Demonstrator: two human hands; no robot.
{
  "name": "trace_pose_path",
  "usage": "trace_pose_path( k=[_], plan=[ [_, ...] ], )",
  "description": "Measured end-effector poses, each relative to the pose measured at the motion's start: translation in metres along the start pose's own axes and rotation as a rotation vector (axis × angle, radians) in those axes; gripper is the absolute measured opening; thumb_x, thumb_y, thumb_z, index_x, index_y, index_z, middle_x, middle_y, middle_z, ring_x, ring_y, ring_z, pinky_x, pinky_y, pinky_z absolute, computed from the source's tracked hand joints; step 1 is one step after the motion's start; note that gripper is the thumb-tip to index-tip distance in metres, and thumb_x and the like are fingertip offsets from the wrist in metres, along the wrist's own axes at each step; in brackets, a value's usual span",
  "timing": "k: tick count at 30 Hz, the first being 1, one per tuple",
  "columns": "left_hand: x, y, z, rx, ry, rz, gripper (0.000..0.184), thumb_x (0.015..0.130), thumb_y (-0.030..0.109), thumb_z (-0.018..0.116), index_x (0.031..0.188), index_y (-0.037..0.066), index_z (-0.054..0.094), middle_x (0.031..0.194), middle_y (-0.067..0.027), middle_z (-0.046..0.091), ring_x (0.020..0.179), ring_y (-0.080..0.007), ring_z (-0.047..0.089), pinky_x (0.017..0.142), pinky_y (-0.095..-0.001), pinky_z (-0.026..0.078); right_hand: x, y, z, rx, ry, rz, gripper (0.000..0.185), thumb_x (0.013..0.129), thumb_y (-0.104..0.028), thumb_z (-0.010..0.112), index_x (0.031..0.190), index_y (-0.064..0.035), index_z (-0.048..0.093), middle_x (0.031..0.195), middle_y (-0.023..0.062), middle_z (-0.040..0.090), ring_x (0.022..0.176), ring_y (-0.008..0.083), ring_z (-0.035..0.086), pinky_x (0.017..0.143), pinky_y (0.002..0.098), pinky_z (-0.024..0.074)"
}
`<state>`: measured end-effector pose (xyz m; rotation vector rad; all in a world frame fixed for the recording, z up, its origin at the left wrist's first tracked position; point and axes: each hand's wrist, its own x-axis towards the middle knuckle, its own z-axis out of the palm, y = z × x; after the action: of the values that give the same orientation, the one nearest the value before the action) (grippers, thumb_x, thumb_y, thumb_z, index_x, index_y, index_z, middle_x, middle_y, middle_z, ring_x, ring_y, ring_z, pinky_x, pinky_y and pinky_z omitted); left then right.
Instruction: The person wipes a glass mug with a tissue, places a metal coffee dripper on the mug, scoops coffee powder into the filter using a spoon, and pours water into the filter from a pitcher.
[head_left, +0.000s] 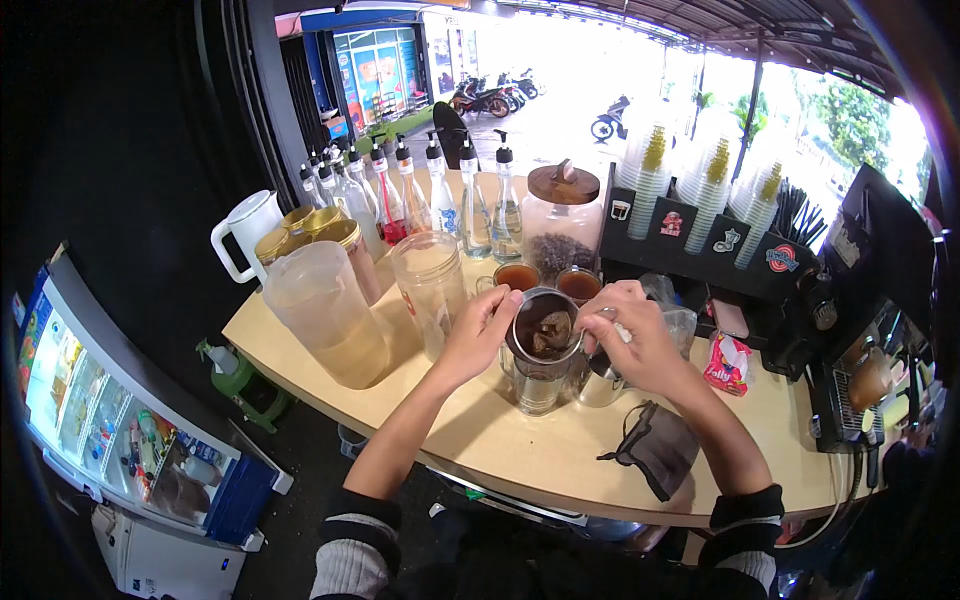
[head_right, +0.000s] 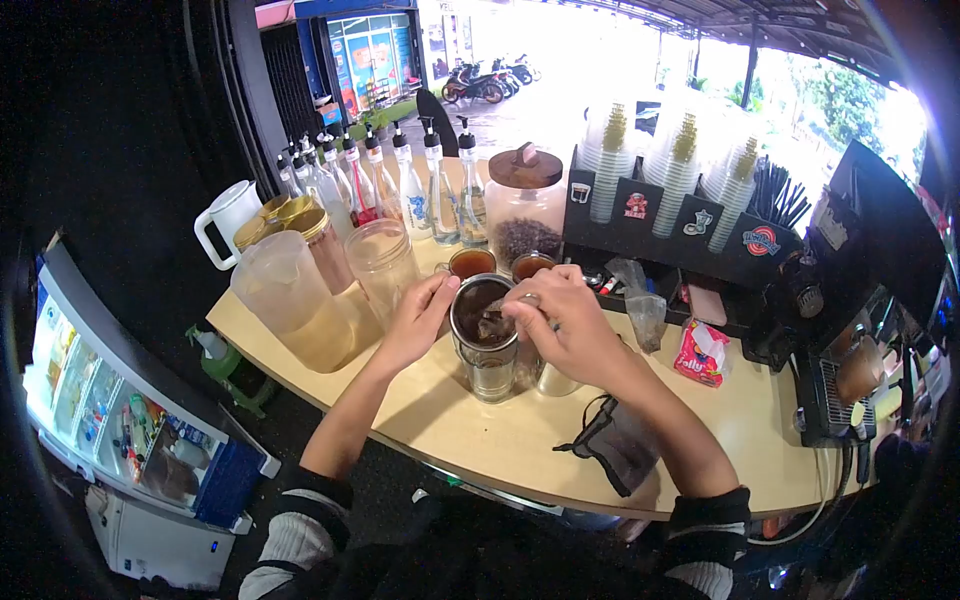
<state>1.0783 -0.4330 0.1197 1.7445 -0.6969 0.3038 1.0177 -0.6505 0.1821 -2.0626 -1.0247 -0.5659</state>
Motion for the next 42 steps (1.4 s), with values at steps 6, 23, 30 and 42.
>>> trace_pose_path(
  k=[6,23,30,42],
  plan=[
    [-0.014,0.003,0.013,-0.274,0.113,-0.183,0.034,0.1,0.029,0.042,0.076,0.007,0.048,0.066,0.0063,0.037,0.063,-0.0032,0.035,0.057,-0.0221,0.032,-0.011,-0.003,0.009,-0.014,0.114,0.006,0.01,0.089,-0.012,0.055,0.087,-0.006,0.062,0.07,0.0012,0.062,0.075,0.0175,0.056,0.081,0.0335,0.0348],
    [-0.031,0.015,0.024,-0.284,0.191,-0.104,0.032,0.101,0.028,0.039,0.08,0.005,0.048,0.07,0.0041,0.04,0.067,-0.0049,0.037,0.06,-0.0223,0.033,-0.012,-0.013,0.01,-0.029,0.204,0.07,0.011,0.088,-0.013,0.056,0.084,-0.0062,0.062,0.061,0.001,0.058,0.068,0.019,0.054,0.078,0.0332,0.0363],
    [-0.02,-0.001,0.017,-0.249,0.162,-0.094,0.034,0.1,0.026,0.043,0.074,0.004,0.045,0.066,0.0053,0.036,0.063,-0.0038,0.032,0.053,-0.0232,0.029,-0.011,-0.014,0.004,-0.067,0.034,-0.09,0.008,0.085,-0.013,0.06,0.086,-0.0063,0.064,0.085,0.0037,0.063,0.082,0.0211,0.055,0.084,0.0343,0.035],
    [-0.019,0.019,0.008,-0.027,0.119,-0.004,0.03,0.096,0.017,0.048,0.073,-0.001,0.042,0.064,-0.0056,0.036,0.06,-0.0137,0.036,0.055,-0.0303,0.032,-0.008,-0.012,0.003,-0.021,0.012,-0.025,0.01,0.083,-0.018,0.064,0.084,-0.008,0.065,0.077,0.0055,0.06,0.077,0.0209,0.053,0.08,0.0336,0.0352]
  ],
)
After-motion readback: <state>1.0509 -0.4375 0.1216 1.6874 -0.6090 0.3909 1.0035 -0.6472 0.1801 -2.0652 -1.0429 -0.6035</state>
